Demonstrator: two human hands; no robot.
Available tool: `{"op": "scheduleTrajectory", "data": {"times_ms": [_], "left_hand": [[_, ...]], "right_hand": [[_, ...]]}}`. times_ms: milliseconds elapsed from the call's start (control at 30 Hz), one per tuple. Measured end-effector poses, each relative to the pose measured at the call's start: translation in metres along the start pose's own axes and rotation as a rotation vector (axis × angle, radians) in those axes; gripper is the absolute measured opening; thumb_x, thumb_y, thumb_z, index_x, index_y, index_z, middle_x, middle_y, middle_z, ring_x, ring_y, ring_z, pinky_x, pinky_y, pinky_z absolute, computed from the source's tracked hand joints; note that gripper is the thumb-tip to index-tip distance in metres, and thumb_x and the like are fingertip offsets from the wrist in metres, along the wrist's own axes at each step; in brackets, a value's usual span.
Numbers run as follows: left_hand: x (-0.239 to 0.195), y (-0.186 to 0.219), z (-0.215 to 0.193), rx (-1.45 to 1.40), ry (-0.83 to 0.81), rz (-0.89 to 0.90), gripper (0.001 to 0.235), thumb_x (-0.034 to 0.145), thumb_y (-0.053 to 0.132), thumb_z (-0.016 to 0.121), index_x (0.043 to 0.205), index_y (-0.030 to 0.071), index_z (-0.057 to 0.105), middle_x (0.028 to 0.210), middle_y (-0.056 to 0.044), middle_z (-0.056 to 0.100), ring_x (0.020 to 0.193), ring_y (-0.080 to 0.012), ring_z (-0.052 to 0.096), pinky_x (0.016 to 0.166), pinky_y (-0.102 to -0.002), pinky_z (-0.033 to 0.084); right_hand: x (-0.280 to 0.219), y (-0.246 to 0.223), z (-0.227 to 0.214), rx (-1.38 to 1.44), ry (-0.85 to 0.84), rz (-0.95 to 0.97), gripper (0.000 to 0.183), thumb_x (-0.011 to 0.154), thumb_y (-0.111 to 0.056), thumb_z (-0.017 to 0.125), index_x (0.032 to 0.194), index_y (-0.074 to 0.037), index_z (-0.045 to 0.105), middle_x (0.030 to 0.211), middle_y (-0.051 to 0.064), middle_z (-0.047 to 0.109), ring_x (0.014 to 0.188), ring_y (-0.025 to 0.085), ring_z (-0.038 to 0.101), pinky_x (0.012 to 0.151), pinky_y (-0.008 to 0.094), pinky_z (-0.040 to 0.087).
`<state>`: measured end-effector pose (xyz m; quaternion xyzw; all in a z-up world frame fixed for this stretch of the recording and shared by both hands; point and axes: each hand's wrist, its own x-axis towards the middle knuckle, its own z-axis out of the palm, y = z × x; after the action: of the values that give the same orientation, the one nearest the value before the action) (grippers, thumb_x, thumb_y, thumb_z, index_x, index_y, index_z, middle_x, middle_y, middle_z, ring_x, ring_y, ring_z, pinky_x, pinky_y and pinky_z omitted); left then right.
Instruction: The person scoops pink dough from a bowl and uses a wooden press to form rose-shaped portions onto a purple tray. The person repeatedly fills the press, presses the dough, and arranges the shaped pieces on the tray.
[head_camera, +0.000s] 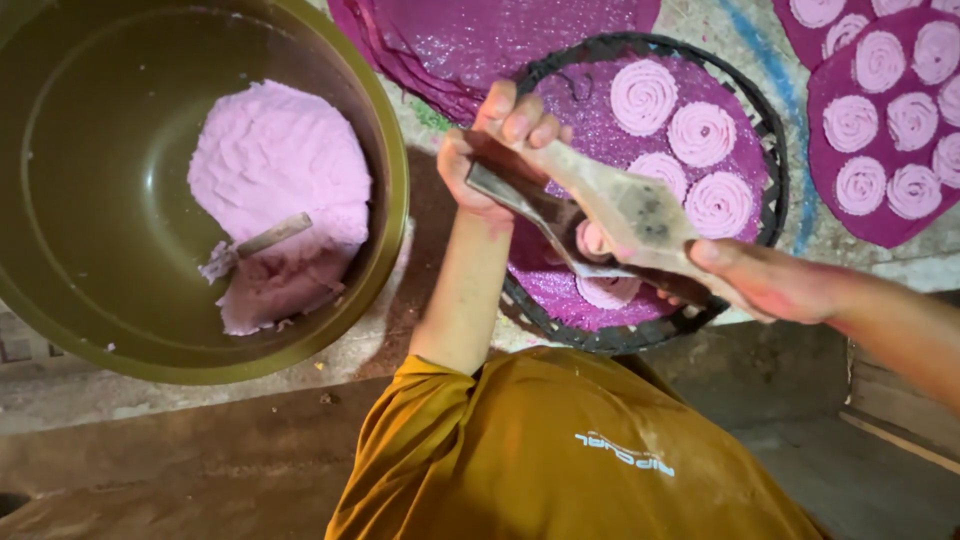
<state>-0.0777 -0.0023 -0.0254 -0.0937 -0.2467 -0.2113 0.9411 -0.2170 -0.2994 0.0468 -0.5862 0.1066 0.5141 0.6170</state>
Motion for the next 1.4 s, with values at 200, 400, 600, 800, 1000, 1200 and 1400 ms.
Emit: {"op": "scheduleTrajectory", "data": {"times_ms": [200,400,600,800,1000,1200,1400], "left_hand": [[-0.013,-0.003,-0.013,0.010,0.036,0.050,0.041,0.097,0.050,0.068,0.115,0.017,0.052,0.104,0.002,0.054,0.108,-0.0184,0.056,0.113,-0.042,0.043],[0.013,0.000,-0.002,0.018,-0.046,0.063,0.039,0.098,0.051,0.064,0.115,0.017,0.054,0.104,0.001,0.055,0.108,-0.0180,0.055,0.112,-0.040,0.044],[0.003,0.019,0.023,0.099,-0.002,0.060,0.039,0.100,0.049,0.064,0.112,0.014,0.054,0.099,0.000,0.056,0.103,-0.0174,0.056,0.108,-0.038,0.046],[0.010,-0.012,0.024,0.018,0.015,0.057,0.026,0.099,0.038,0.060,0.109,0.015,0.054,0.101,-0.001,0.057,0.105,-0.0184,0.057,0.109,-0.039,0.045],[0.032,0.013,0.028,0.127,-0.044,0.051,0.037,0.099,0.047,0.059,0.115,0.013,0.056,0.103,-0.001,0.057,0.104,-0.0185,0.059,0.106,-0.039,0.048],[0.007,0.015,0.048,0.170,0.015,0.070,0.030,0.102,0.041,0.056,0.112,0.012,0.057,0.097,-0.001,0.060,0.101,-0.0184,0.060,0.102,-0.039,0.050],[0.021,-0.019,0.032,0.065,0.035,0.067,0.036,0.098,0.042,0.057,0.115,0.011,0.055,0.101,-0.002,0.058,0.104,-0.0200,0.059,0.104,-0.040,0.048]], "right_hand": [[-0.003,0.000,0.004,0.086,-0.035,0.025,0.071,0.113,-0.050,0.034,0.150,0.009,0.049,0.138,0.026,0.061,0.125,0.032,0.058,0.108,0.048,0.045],[-0.004,-0.035,0.017,-0.170,0.086,-0.069,0.071,0.102,-0.049,0.034,0.148,0.002,0.049,0.147,0.014,0.060,0.133,0.021,0.056,0.113,0.039,0.040],[-0.006,-0.026,0.040,-0.022,0.041,-0.120,0.065,0.105,-0.048,0.040,0.137,0.007,0.055,0.127,0.016,0.065,0.114,0.023,0.060,0.099,0.041,0.047],[-0.031,-0.016,0.014,-0.162,0.161,-0.006,0.066,0.105,-0.051,0.033,0.121,0.003,0.067,0.101,0.012,0.073,0.093,0.021,0.066,0.085,0.039,0.054],[-0.006,-0.019,0.021,-0.147,0.240,-0.034,0.061,0.109,-0.048,0.037,0.127,0.004,0.064,0.099,0.013,0.060,0.086,0.021,0.048,0.075,0.040,0.036],[-0.025,-0.014,0.038,-0.187,0.095,-0.108,0.064,0.102,-0.051,0.033,0.120,0.001,0.065,0.101,0.010,0.073,0.093,0.018,0.066,0.085,0.036,0.054],[-0.046,-0.015,0.015,-0.162,0.216,-0.057,0.065,0.106,-0.051,0.035,0.115,0.005,0.066,0.098,0.014,0.074,0.090,0.022,0.066,0.083,0.039,0.054]]}}
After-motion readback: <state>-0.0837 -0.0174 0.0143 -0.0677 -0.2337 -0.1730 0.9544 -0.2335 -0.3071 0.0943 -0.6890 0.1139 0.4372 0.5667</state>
